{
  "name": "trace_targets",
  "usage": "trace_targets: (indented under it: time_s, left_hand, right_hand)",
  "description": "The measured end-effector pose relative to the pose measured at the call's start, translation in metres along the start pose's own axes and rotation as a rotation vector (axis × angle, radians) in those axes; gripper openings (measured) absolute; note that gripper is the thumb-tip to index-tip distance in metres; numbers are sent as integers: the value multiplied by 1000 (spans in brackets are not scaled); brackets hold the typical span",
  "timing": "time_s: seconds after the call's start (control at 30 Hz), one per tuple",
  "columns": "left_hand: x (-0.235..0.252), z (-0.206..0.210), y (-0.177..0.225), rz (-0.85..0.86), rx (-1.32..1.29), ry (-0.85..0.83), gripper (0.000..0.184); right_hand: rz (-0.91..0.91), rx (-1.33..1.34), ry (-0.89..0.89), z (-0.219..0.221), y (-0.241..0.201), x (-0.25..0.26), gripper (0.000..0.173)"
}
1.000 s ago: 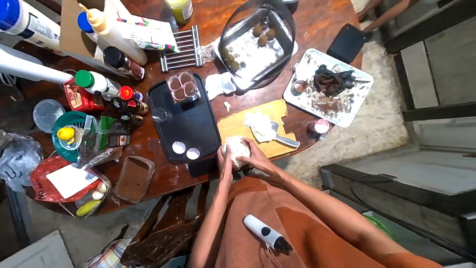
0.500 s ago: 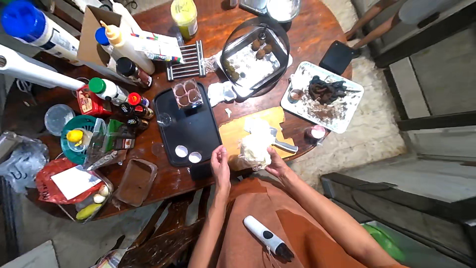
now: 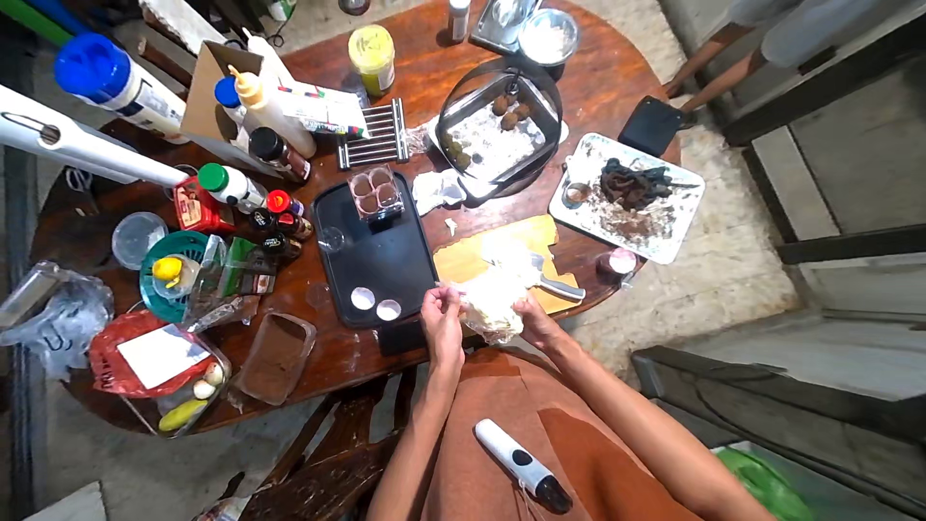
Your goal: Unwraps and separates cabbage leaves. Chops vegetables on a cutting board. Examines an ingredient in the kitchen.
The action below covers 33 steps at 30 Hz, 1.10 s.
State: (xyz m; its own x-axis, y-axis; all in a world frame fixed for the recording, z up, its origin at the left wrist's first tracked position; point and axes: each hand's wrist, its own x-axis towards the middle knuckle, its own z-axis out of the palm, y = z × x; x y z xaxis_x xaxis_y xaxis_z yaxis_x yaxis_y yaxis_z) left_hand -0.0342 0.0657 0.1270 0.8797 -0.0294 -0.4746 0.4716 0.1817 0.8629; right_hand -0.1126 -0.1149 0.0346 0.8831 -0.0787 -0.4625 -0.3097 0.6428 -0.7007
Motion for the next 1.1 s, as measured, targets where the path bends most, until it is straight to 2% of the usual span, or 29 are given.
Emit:
trace_targets:
  time_s: [0.1, 0.2, 0.33, 0.47, 0.63, 0.73, 0.8, 0.83, 0.93, 1.0, 1.1]
  left_hand:
    - [-2, -1, 1, 56, 10, 9, 12]
    - [1, -8, -1, 128, 98, 29, 21]
    - [1, -23, -4, 193, 223, 20, 24]
    - [-3, -35, -11, 143, 198, -29, 23]
    - [-12, -56, -21, -72, 174, -147, 28]
    - [-9, -69, -28, -153, 234, -164, 24]
    - [-1, -73, -29, -132, 282, -132, 22]
    - [3, -73, -28, -112, 296, -129, 26]
    - [15, -69, -23, -66, 273, -229, 38]
    - [19, -65, -17, -47, 285, -313, 36]
    - [25, -71, -9, 21, 389, -407, 25]
  right_hand:
    - [9, 10, 13, 5, 6, 1, 111]
    - [29, 34, 41, 7, 10, 0, 112]
    - [15, 103, 107, 7, 15, -3, 107]
    - [23, 156, 101, 8, 15, -5, 102]
    - [19, 151, 54, 10, 15, -9, 100]
    - [32, 137, 32, 13, 13, -11, 98]
    - [35, 124, 19, 16, 10, -12, 98]
    - [34, 110, 7, 16, 10, -11, 98]
    - [31, 63, -16, 16, 10, -10, 98]
    - [28, 47, -33, 16, 10, -11, 96]
    - [20, 39, -75, 18, 8, -12, 93]
